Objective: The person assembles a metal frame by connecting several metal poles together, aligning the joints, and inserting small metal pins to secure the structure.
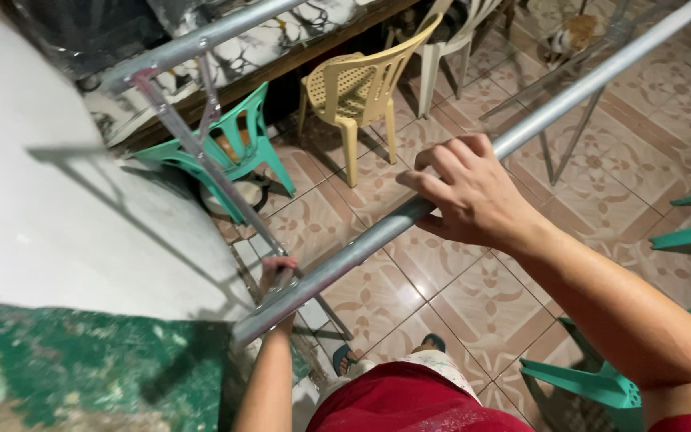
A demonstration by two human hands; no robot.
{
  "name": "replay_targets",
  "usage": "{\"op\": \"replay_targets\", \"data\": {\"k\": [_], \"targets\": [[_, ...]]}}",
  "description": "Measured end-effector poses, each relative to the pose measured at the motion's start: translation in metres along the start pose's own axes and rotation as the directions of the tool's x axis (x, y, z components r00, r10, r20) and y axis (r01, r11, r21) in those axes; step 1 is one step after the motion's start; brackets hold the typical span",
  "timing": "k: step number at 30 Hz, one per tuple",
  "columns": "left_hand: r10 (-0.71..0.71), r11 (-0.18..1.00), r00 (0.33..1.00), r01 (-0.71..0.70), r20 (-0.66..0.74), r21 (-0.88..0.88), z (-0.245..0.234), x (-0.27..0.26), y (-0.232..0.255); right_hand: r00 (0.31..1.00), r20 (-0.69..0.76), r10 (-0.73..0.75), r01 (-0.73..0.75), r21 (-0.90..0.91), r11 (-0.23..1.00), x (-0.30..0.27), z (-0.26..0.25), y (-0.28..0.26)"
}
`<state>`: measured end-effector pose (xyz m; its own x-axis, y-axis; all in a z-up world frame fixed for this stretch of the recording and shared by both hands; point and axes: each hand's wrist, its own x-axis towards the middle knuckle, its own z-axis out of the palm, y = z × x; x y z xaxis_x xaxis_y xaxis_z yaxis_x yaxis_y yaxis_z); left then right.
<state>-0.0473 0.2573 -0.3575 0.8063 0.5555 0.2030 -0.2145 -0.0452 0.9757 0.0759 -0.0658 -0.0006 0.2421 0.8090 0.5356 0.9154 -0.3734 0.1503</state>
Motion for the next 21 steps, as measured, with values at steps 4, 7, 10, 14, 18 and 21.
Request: {"op": "replay_targets", "data": {"k": [4,7,10,14,18,21], "targets": [[0.118,0.949,0.939,-0.01,-0.323,0.316,0.003,-0.042,-0.06,0.993,-0.088,0.077,-0.082,-0.063,0.995,-0.03,-0.006,0.048],[-0.306,0.904,0.899,0.378,-0.313,0.2,0.037,-0.069,-0.08,0.974,-0.056,0.22,-0.226,-0.143,0.964,-0.065,-0.016,0.104],[-0.591,0.784,0.802,0.545,0.088,0.297,0.134,-0.089,-0.042,0.948,-0.042,0.316,-0.319,-0.172,0.932,-0.101,-0.024,0.164],[-0.472,0.877,0.611,0.252,0.635,0.409,0.265,-0.067,0.144,0.963,-0.111,0.244,-0.262,-0.207,0.942,-0.128,-0.023,0.224],[0.004,0.926,0.578,-0.31,0.816,0.215,0.317,-0.027,0.33,0.987,-0.119,0.112,-0.128,-0.13,0.983,-0.127,-0.019,0.244],[0.198,0.828,0.536,-0.54,0.821,0.153,0.334,0.0,0.393,0.99,-0.095,0.103,-0.107,-0.044,0.993,-0.122,-0.024,0.25]]}}
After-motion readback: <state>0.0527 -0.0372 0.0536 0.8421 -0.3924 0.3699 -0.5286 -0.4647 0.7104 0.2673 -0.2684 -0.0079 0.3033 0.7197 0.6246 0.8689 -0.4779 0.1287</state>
